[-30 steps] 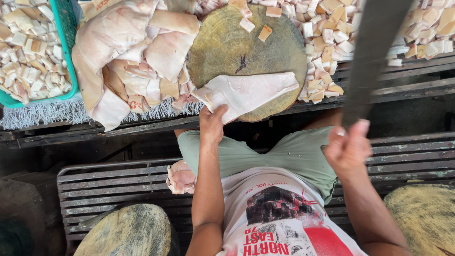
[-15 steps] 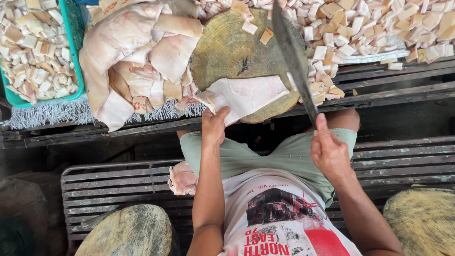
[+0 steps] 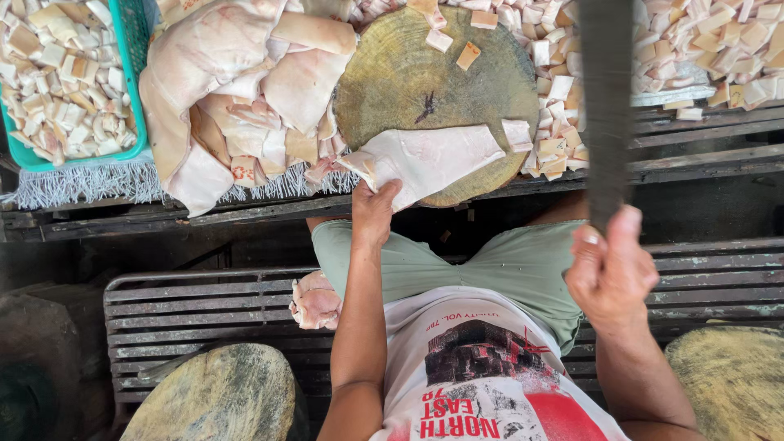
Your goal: The person cuts large pieces of white meat into smaller cubes using a large knife on a round wooden cutting board. The person repeatedly slices the meat into strips and then dices them, occasionally moving the cut pieces aside.
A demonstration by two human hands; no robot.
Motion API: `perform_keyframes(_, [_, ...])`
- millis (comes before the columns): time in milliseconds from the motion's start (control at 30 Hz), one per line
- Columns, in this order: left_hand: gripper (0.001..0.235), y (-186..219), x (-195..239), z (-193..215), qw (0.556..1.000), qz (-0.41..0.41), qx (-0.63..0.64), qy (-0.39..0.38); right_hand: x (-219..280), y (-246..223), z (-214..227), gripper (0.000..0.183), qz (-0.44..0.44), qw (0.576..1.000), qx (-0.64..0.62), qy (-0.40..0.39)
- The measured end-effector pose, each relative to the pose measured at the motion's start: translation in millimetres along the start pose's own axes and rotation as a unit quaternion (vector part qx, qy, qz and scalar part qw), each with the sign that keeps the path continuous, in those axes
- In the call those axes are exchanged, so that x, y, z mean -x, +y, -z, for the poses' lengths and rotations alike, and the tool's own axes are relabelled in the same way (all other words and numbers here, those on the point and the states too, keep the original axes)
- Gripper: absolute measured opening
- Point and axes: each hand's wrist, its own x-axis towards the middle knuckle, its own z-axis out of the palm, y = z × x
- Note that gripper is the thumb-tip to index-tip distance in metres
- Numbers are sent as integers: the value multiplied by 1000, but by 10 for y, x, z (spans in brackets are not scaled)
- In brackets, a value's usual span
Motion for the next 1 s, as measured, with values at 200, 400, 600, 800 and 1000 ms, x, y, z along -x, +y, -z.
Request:
perform_keyframes(200, [27,-10,17,8,999,-9,26,-16,225,123,-482,43,-257,933,-3,-250])
perform_keyframes(400, [34,10,-1,-10,998,-28,-44,17,93,118,-434,70,-127,959,85,-238])
perform_keyframes(600, [25,81,47,-88,988,-36,-148,-5,84,-57,-460,70,-78,984,48,-155])
perform_keyframes(800, [27,190,111,-147,982,-33,-184,-22,83,-107,-672,71,-92,952,113,-269])
perform_keyframes(1000, [27,278,132,-194,970,-55,-238,-5,-116,-163,-531,68,-37,979,55,-195])
